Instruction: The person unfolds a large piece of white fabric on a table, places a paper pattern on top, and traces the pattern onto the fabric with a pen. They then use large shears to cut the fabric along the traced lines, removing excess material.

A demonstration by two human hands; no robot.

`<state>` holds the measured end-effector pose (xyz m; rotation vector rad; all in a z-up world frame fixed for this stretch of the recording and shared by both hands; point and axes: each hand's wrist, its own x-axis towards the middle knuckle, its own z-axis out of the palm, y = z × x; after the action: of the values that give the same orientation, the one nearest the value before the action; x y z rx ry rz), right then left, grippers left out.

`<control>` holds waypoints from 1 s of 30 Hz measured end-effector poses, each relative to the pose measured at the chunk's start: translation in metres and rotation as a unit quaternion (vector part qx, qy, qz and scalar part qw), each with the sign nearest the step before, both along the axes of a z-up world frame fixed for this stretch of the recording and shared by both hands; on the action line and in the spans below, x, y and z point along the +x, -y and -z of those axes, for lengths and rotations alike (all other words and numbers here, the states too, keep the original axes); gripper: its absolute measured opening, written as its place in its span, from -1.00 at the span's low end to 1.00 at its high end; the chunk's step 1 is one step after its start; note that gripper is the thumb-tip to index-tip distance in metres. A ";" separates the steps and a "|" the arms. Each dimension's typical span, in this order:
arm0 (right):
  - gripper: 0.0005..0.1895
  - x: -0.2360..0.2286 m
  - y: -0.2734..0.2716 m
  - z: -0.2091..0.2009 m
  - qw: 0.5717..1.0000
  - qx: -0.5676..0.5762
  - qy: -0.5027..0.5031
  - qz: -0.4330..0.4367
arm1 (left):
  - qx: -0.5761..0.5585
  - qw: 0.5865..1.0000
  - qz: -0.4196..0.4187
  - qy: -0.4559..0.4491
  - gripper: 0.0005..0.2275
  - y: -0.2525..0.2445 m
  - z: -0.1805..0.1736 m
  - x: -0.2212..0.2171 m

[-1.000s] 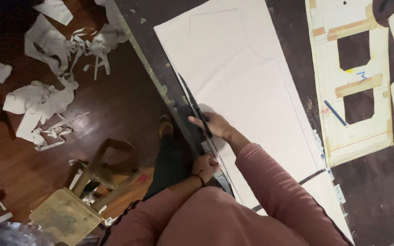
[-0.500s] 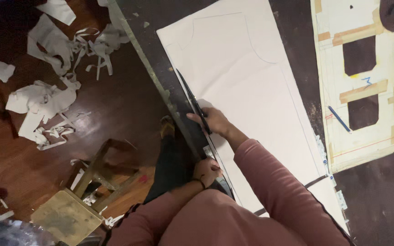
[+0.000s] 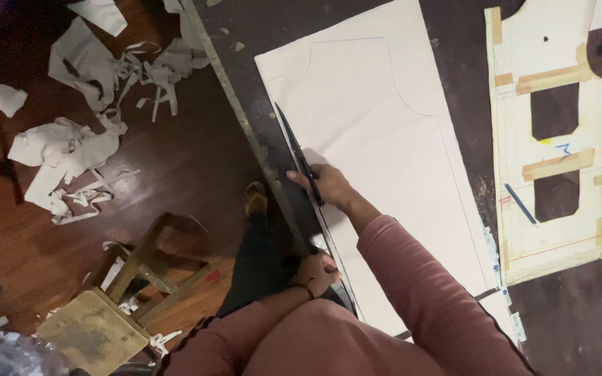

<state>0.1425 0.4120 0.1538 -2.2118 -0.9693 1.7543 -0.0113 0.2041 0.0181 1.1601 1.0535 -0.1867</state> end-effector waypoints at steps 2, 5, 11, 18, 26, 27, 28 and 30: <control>-0.33 -0.003 -0.006 -0.001 1.000 -0.008 -0.011 -0.002 | 0.002 1.000 0.013 -0.003 -0.74 0.004 0.005 0.000; -0.29 -0.002 -0.019 -0.002 1.000 0.017 -0.012 0.000 | 0.035 0.999 0.016 -0.016 -0.71 0.014 0.022 0.006; -0.35 -0.003 -0.025 0.007 1.000 0.011 0.015 -0.009 | 0.014 0.999 0.018 -0.027 -0.74 0.012 0.020 0.006; -0.36 -0.006 -0.048 0.006 0.999 0.016 -0.012 0.031 | 0.011 0.999 0.042 -0.024 -0.74 0.016 0.021 0.007; -0.31 -0.012 -0.055 0.001 0.999 0.005 0.041 0.012 | 0.036 0.994 0.107 -0.001 -0.64 0.021 0.043 0.002; -0.28 -0.012 -0.059 0.001 0.999 0.002 0.030 0.009 | 0.003 0.996 0.085 0.038 -0.62 0.024 0.048 -0.002; -0.25 -0.012 -0.063 0.002 1.000 -0.001 0.019 0.006 | -0.030 0.994 0.064 0.078 -0.60 0.026 0.054 -0.005; -0.26 -0.015 -0.071 0.002 1.000 0.004 0.014 0.026 | -0.056 0.994 0.065 0.071 -0.59 0.032 0.061 -0.007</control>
<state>0.1279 0.4833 0.1515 -2.2426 -0.9137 1.6976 -0.0179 0.1720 -0.0430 1.1241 0.8327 -0.2580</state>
